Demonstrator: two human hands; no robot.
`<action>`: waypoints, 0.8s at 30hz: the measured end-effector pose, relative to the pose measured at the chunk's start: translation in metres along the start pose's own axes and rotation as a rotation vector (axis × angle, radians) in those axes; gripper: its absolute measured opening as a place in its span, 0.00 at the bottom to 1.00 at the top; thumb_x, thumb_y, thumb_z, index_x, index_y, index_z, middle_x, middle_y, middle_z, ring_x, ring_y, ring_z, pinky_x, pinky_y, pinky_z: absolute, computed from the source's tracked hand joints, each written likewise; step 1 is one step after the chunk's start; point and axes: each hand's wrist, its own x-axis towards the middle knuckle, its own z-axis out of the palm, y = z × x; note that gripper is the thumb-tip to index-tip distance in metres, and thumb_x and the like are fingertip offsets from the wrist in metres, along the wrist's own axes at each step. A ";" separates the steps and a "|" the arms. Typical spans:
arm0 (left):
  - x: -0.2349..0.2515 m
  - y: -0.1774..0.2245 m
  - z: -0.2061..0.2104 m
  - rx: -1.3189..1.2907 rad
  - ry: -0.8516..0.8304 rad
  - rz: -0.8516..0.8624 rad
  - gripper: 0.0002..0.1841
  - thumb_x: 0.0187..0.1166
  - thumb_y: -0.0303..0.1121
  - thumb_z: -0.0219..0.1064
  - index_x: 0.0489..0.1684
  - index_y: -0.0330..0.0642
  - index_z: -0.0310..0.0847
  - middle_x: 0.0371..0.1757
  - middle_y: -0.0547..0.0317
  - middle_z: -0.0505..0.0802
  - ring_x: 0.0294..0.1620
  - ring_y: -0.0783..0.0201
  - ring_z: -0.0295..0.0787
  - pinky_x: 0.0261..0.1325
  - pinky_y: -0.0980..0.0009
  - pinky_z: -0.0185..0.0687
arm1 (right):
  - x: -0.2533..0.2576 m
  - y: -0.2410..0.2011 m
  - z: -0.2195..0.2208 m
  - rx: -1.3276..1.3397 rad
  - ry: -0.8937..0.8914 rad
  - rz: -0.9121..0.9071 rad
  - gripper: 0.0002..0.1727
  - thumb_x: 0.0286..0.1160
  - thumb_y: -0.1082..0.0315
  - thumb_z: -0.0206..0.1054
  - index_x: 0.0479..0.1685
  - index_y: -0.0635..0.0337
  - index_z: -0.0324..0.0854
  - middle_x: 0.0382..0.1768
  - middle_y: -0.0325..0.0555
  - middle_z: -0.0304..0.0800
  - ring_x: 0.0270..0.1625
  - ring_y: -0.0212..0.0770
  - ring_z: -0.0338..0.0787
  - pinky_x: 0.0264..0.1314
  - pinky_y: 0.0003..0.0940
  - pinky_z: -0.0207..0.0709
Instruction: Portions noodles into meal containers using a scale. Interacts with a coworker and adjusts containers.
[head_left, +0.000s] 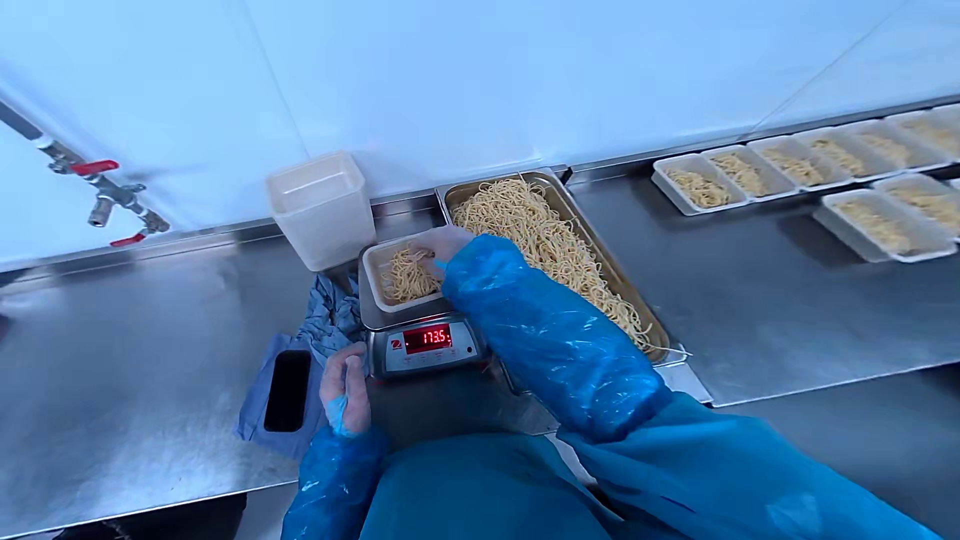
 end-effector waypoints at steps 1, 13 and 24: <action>-0.002 -0.001 -0.002 -0.003 0.013 -0.034 0.16 0.81 0.31 0.53 0.45 0.32 0.87 0.49 0.52 0.92 0.53 0.64 0.89 0.60 0.66 0.85 | -0.001 0.001 -0.005 0.052 0.067 -0.030 0.16 0.79 0.72 0.66 0.63 0.58 0.89 0.62 0.58 0.91 0.68 0.60 0.88 0.75 0.63 0.74; -0.001 0.000 0.005 -0.023 -0.022 -0.077 0.17 0.84 0.34 0.52 0.44 0.33 0.87 0.47 0.54 0.93 0.52 0.67 0.88 0.60 0.69 0.84 | -0.080 0.005 -0.081 0.598 0.713 -0.153 0.14 0.76 0.73 0.66 0.57 0.66 0.85 0.48 0.48 0.92 0.44 0.31 0.92 0.50 0.31 0.88; 0.003 -0.007 0.001 -0.050 -0.039 -0.036 0.19 0.87 0.36 0.50 0.45 0.35 0.89 0.51 0.54 0.93 0.56 0.65 0.89 0.63 0.67 0.84 | -0.146 0.118 -0.056 0.573 1.013 0.182 0.18 0.75 0.70 0.66 0.62 0.64 0.81 0.46 0.40 0.90 0.41 0.25 0.88 0.47 0.26 0.85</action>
